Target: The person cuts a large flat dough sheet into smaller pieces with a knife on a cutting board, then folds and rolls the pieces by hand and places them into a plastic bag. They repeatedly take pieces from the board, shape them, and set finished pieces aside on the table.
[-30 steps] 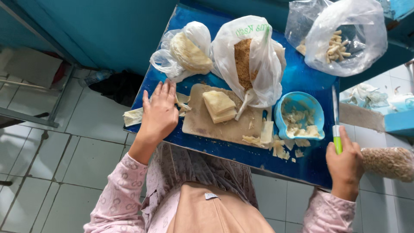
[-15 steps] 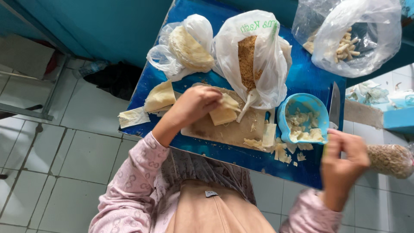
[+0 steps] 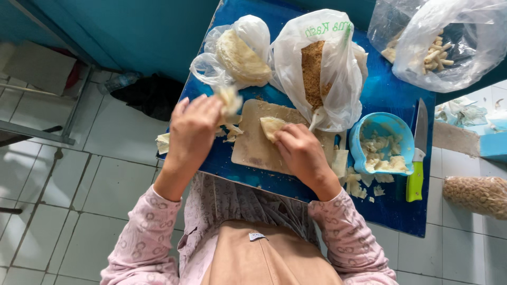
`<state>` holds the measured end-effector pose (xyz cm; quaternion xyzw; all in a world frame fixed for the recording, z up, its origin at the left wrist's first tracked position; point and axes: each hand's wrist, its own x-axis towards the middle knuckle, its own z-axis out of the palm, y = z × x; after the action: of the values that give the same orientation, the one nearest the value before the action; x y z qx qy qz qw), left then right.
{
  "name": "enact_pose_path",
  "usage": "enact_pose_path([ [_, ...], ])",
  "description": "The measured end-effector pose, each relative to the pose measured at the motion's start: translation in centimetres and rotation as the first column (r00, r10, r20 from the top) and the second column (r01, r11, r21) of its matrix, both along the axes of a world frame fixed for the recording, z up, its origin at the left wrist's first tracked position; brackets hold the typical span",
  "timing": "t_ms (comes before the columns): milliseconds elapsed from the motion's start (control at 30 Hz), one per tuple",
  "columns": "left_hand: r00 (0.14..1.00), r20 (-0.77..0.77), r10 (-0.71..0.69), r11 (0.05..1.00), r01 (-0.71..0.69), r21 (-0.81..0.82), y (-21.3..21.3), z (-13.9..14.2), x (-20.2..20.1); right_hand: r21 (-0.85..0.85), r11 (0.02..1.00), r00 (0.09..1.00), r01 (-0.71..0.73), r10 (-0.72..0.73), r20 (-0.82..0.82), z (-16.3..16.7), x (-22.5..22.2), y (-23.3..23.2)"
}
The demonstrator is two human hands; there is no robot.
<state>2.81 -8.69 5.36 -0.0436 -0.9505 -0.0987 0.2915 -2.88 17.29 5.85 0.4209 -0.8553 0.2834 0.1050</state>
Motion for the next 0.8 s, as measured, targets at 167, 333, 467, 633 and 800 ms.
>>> enact_pose_path([
  [167, 0.991, -0.064, -0.114, 0.926, 0.129, 0.355, 2.0, -1.6, 2.6, -0.313, 0.866, 0.847, 0.390, -0.204, 0.491, -1.1, -0.3, -0.5],
  [333, 0.813, -0.113, -0.571, -0.482, -0.221, 0.848, 7.1, -4.3, 1.8, -0.369, 0.929, 0.996, 0.022, 0.014, 0.093, 0.5, 1.0, -0.8],
  [467, 0.801, -0.380, -0.462, -0.836, -0.251, 0.488, 7.8, -5.6, 1.3, -0.148, 0.978, 0.989, -0.145, 0.146, -0.002, 2.1, 1.6, -0.9],
  [633, 0.760, -0.410, -0.504, -0.793, -0.218, 0.569, 8.5, -5.3, 1.5, -0.188, 0.982, 0.985, 0.008, 0.024, 0.172, 1.1, 2.1, -1.8],
  [800, 0.773, -0.336, -0.539, -0.673, -0.154, 0.724, 8.7, -5.2, 1.3, -0.424, 0.900, 0.857, 0.097, 0.141, 0.496, -1.3, 0.5, -1.0],
])
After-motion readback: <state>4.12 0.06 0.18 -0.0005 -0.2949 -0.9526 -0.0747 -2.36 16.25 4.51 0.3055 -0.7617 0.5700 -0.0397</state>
